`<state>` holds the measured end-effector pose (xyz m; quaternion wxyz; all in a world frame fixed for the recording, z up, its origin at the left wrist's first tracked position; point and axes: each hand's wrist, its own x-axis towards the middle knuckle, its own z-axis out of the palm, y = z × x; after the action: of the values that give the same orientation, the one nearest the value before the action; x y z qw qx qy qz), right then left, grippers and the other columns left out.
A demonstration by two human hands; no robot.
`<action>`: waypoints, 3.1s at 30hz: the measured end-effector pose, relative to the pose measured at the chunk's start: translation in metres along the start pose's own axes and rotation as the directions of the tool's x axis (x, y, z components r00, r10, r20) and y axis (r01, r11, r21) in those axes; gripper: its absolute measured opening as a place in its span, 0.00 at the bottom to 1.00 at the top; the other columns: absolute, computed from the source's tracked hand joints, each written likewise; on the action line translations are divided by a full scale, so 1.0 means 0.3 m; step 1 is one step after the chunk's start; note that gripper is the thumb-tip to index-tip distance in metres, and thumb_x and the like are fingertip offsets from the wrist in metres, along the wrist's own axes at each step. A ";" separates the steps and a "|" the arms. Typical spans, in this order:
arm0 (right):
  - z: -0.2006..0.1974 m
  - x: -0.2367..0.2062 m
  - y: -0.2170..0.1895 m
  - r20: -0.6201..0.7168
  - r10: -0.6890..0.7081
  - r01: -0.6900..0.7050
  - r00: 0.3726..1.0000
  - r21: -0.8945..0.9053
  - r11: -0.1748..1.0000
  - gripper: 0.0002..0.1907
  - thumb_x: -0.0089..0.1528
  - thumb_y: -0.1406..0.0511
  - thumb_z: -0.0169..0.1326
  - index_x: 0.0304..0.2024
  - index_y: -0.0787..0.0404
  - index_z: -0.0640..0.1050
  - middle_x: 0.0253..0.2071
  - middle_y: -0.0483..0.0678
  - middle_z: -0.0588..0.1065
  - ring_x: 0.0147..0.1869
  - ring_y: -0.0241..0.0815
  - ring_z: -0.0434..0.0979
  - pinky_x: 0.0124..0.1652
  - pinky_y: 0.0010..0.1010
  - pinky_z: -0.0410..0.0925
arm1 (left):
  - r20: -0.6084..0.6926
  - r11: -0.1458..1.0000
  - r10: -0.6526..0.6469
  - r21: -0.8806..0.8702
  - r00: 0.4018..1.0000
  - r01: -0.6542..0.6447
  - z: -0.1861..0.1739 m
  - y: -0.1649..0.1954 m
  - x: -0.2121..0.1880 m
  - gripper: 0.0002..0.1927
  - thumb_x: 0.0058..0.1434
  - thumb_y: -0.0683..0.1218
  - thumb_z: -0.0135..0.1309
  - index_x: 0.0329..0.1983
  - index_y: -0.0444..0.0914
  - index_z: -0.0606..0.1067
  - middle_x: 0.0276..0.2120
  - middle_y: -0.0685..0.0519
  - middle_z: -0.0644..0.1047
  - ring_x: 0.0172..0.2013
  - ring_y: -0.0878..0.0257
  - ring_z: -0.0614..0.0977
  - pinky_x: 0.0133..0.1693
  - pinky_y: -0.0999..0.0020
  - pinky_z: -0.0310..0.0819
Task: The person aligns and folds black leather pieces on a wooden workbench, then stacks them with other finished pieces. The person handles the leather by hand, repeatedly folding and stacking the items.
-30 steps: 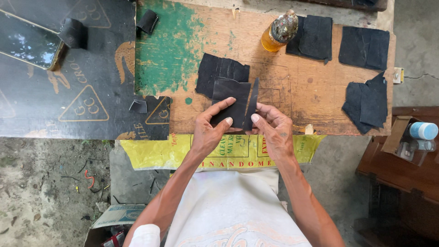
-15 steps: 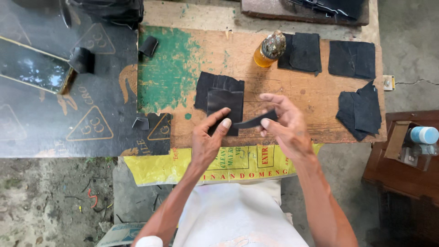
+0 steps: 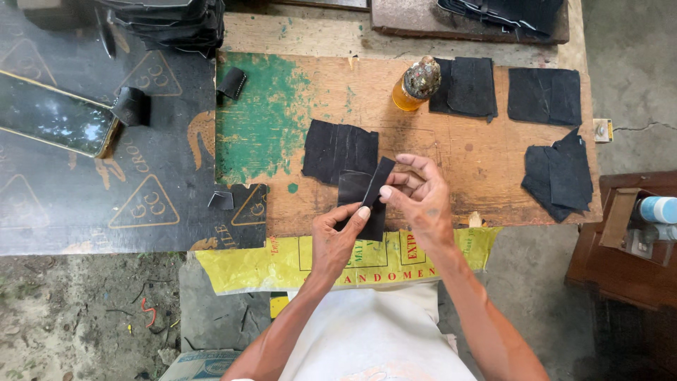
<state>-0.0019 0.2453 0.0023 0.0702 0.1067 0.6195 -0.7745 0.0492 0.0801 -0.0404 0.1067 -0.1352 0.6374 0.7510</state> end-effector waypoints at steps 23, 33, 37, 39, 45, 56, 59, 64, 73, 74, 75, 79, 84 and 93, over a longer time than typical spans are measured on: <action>-0.019 -0.114 0.080 -0.016 -0.016 0.014 1.000 -0.114 0.993 0.25 0.63 0.76 0.56 0.64 0.68 0.73 0.44 0.50 0.80 0.44 0.32 0.79 0.44 0.23 0.74 | 0.053 0.998 0.057 -0.031 0.997 -0.055 -0.032 0.086 0.034 0.26 0.56 0.33 0.59 0.59 0.34 0.77 0.54 0.47 0.81 0.51 0.64 0.82 0.53 0.70 0.79; -0.025 -0.110 0.073 0.038 0.033 -0.028 0.999 -0.127 0.992 0.30 0.62 0.76 0.55 0.68 0.65 0.69 0.45 0.49 0.80 0.42 0.31 0.77 0.39 0.23 0.73 | 0.086 0.998 0.065 0.007 0.994 -0.066 -0.052 0.086 0.037 0.29 0.50 0.33 0.62 0.59 0.34 0.77 0.53 0.45 0.81 0.50 0.63 0.82 0.52 0.70 0.80; -0.025 -0.111 0.067 0.044 0.042 -0.035 0.998 -0.139 0.990 0.31 0.62 0.77 0.55 0.68 0.65 0.69 0.43 0.49 0.80 0.42 0.31 0.77 0.39 0.23 0.73 | 0.094 0.996 0.068 0.045 0.993 -0.072 -0.051 0.093 0.037 0.30 0.50 0.33 0.62 0.59 0.34 0.77 0.53 0.45 0.81 0.50 0.63 0.83 0.52 0.70 0.80; -0.027 -0.111 0.064 0.049 0.041 -0.034 0.998 -0.147 0.989 0.31 0.61 0.77 0.55 0.69 0.64 0.69 0.43 0.49 0.80 0.41 0.31 0.77 0.39 0.23 0.73 | 0.095 0.996 0.066 0.048 0.993 -0.071 -0.051 0.096 0.038 0.30 0.50 0.33 0.62 0.59 0.34 0.77 0.54 0.45 0.81 0.50 0.63 0.82 0.52 0.70 0.80; -0.028 -0.111 0.059 0.072 0.044 -0.033 0.996 -0.148 0.988 0.32 0.61 0.77 0.55 0.69 0.64 0.68 0.42 0.48 0.79 0.40 0.31 0.76 0.38 0.23 0.72 | 0.100 0.994 0.086 0.064 0.991 -0.092 -0.053 0.098 0.041 0.30 0.50 0.33 0.63 0.59 0.34 0.77 0.54 0.45 0.81 0.51 0.63 0.82 0.52 0.70 0.80; -0.026 -0.109 0.045 0.068 0.046 -0.032 0.997 -0.195 0.980 0.33 0.61 0.76 0.56 0.69 0.65 0.68 0.43 0.49 0.80 0.39 0.32 0.78 0.38 0.23 0.73 | 0.121 0.994 0.094 0.050 0.988 -0.101 -0.059 0.093 0.040 0.29 0.52 0.33 0.62 0.60 0.34 0.76 0.55 0.45 0.80 0.52 0.63 0.82 0.54 0.69 0.79; -0.024 -0.105 0.042 0.066 0.048 -0.032 0.997 -0.229 0.973 0.33 0.61 0.76 0.57 0.70 0.65 0.68 0.43 0.50 0.79 0.39 0.32 0.79 0.37 0.23 0.74 | 0.135 0.996 0.087 0.022 0.987 -0.090 -0.066 0.093 0.039 0.29 0.54 0.32 0.60 0.61 0.34 0.76 0.56 0.46 0.79 0.53 0.63 0.81 0.54 0.69 0.79; -0.022 -0.101 0.033 0.069 0.055 -0.037 0.996 -0.246 0.968 0.32 0.61 0.76 0.57 0.69 0.65 0.69 0.50 0.53 0.79 0.38 0.33 0.79 0.37 0.24 0.75 | 0.152 0.998 0.066 0.008 0.986 -0.068 -0.072 0.100 0.039 0.28 0.55 0.31 0.58 0.62 0.34 0.75 0.57 0.45 0.79 0.53 0.61 0.82 0.53 0.68 0.81; -0.025 -0.091 0.030 0.117 0.033 -0.012 0.993 -0.172 0.985 0.29 0.62 0.74 0.56 0.67 0.68 0.69 0.64 0.58 0.71 0.43 0.37 0.81 0.39 0.28 0.78 | 0.191 0.996 0.038 -0.091 0.981 -0.021 -0.084 0.102 0.047 0.25 0.61 0.33 0.54 0.64 0.32 0.72 0.56 0.44 0.78 0.53 0.60 0.81 0.53 0.67 0.82; -0.027 -0.090 0.032 0.123 0.036 -0.018 0.992 -0.148 0.989 0.29 0.63 0.74 0.56 0.67 0.68 0.69 0.63 0.58 0.71 0.43 0.38 0.81 0.39 0.29 0.79 | 0.190 0.995 0.062 -0.084 0.980 -0.047 -0.086 0.100 0.047 0.24 0.62 0.34 0.54 0.64 0.31 0.73 0.57 0.44 0.78 0.53 0.60 0.81 0.54 0.67 0.81; -0.028 -0.089 0.035 0.127 0.041 -0.025 0.991 -0.129 0.991 0.29 0.63 0.73 0.55 0.68 0.68 0.68 0.62 0.58 0.71 0.43 0.38 0.81 0.39 0.29 0.79 | 0.189 0.994 0.085 -0.077 0.978 -0.071 -0.088 0.098 0.048 0.23 0.64 0.35 0.54 0.64 0.31 0.73 0.57 0.44 0.78 0.54 0.60 0.81 0.55 0.67 0.80; -0.036 -0.088 0.043 0.151 0.049 -0.041 0.987 -0.053 0.998 0.29 0.65 0.71 0.53 0.69 0.68 0.66 0.60 0.58 0.72 0.43 0.40 0.82 0.39 0.29 0.79 | 0.185 0.991 0.051 -0.129 0.981 -0.028 -0.090 0.093 0.052 0.22 0.64 0.37 0.54 0.63 0.32 0.73 0.57 0.46 0.78 0.53 0.62 0.80 0.54 0.66 0.82; -0.039 -0.091 0.041 0.153 0.053 -0.049 0.987 -0.033 0.998 0.28 0.66 0.71 0.52 0.70 0.69 0.66 0.60 0.59 0.72 0.44 0.40 0.82 0.41 0.29 0.79 | 0.182 0.993 0.072 -0.103 0.981 -0.054 -0.089 0.095 0.053 0.22 0.65 0.36 0.54 0.63 0.32 0.73 0.57 0.46 0.78 0.54 0.62 0.80 0.55 0.66 0.80; -0.011 -0.102 0.023 0.145 0.000 0.024 0.989 -0.159 0.987 0.37 0.60 0.76 0.56 0.72 0.66 0.62 0.63 0.64 0.72 0.47 0.39 0.81 0.41 0.28 0.79 | 0.168 0.995 0.098 -0.003 0.981 -0.099 -0.081 0.116 0.041 0.30 0.57 0.32 0.59 0.64 0.36 0.73 0.57 0.47 0.78 0.54 0.61 0.81 0.56 0.67 0.80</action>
<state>0.0297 0.2463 0.0027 0.1186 0.0403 0.6739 -0.7282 0.0278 0.0503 -0.0160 0.1230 -0.0394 0.6340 0.7625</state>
